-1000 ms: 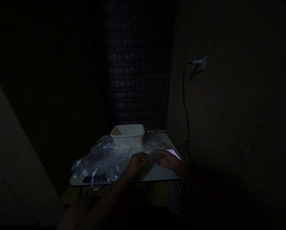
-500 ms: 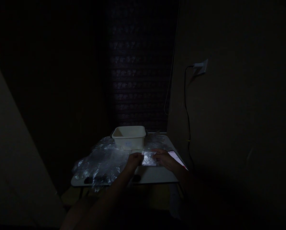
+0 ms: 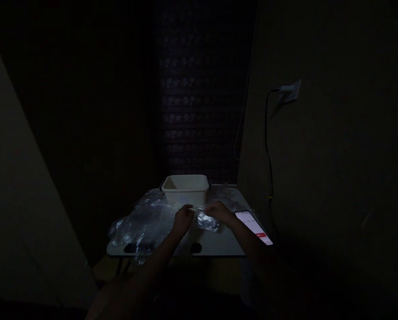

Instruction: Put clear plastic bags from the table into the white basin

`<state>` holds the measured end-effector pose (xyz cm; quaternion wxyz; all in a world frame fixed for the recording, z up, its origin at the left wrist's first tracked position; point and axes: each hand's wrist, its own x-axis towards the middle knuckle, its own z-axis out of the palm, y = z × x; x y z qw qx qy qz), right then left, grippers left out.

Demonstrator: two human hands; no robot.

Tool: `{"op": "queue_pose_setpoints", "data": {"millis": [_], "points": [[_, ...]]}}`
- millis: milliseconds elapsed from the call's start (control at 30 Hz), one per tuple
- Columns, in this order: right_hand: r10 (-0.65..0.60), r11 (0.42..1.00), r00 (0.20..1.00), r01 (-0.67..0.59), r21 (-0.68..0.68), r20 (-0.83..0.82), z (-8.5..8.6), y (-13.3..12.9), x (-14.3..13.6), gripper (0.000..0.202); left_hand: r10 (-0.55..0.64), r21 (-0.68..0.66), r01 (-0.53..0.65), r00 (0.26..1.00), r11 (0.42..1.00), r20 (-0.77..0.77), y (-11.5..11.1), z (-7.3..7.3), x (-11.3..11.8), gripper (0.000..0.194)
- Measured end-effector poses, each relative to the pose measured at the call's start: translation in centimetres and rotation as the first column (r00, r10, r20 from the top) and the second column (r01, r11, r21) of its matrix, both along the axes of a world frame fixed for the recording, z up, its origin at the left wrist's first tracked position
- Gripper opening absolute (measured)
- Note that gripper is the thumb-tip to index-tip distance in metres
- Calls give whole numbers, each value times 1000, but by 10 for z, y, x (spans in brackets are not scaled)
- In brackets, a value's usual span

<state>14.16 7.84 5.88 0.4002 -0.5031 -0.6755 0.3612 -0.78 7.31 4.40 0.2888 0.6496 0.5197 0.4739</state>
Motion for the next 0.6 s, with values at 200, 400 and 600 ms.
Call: {"op": "queue_pose_setpoints", "data": {"millis": [200, 400, 600], "points": [[18, 998, 993, -25, 60, 114, 15, 28, -8, 8, 262, 274, -166, 894, 947, -365, 40, 20, -49, 26], [5, 987, 993, -24, 160, 120, 51, 65, -12, 11, 478, 438, -295, 784, 849, -397, 82, 31, -77, 29], [-76, 944, 997, 62, 324, 30, 60, 101, -21, 13, 481, 78, -476, 847, 876, -225, 115, 27, -83, 41]]}}
